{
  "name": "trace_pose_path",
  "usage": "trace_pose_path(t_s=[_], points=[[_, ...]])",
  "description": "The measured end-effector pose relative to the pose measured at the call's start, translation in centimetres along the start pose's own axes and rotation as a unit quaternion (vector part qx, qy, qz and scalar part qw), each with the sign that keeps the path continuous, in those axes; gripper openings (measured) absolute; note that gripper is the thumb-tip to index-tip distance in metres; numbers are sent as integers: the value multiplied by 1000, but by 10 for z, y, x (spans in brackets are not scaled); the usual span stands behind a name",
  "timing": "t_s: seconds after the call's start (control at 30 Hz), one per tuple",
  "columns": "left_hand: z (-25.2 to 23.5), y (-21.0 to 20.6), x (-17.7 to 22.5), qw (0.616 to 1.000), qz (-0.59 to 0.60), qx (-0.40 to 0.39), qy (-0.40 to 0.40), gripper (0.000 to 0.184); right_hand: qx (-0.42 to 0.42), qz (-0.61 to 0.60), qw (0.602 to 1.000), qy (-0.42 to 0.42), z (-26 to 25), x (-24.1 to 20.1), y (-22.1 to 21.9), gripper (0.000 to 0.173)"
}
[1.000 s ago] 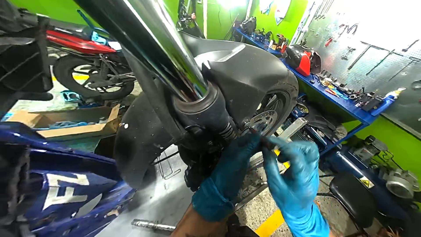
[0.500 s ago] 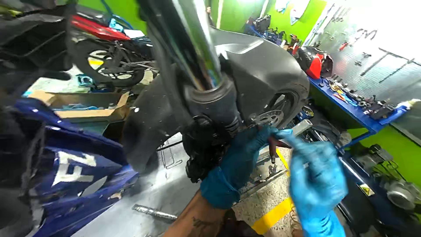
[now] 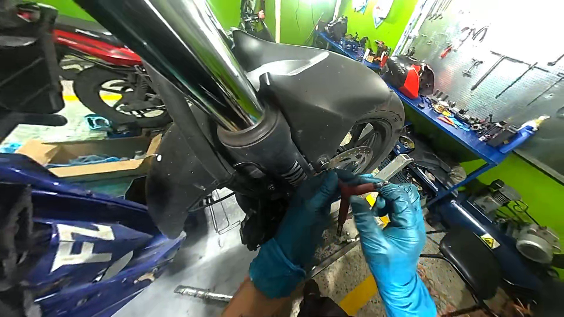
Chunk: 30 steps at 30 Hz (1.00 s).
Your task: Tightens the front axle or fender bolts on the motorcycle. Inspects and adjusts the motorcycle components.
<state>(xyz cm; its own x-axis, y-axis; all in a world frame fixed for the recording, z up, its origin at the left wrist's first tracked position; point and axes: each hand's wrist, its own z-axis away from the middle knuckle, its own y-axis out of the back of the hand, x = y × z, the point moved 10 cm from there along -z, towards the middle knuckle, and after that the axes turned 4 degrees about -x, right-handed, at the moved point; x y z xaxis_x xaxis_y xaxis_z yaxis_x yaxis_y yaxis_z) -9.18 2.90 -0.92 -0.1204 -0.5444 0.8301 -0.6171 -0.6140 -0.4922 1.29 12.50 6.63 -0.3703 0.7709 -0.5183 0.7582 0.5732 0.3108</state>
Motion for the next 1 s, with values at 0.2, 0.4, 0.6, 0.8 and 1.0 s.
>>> trace_pose_path(t_s=[0.2, 0.4, 0.6, 0.8, 1.0], points=[[14, 3, -4, 997, 36, 8, 65, 30, -88, 109, 972, 190, 39, -36, -34, 17], [3, -3, -2, 998, 54, -45, 5, 36, -86, 138, 973, 163, 49, 13, -14, 27], [10, 8, -3, 995, -23, 68, 70, 18, 32, 67, 994, 82, 7, -4, 17, 23], [18, 5, 2, 996, 40, 22, 73, 24, -87, 74, 980, 164, 41, -39, -24, 20], [3, -5, 2, 1000, -13, -7, 19, 34, -56, 125, 986, 94, 48, 22, -2, 19]])
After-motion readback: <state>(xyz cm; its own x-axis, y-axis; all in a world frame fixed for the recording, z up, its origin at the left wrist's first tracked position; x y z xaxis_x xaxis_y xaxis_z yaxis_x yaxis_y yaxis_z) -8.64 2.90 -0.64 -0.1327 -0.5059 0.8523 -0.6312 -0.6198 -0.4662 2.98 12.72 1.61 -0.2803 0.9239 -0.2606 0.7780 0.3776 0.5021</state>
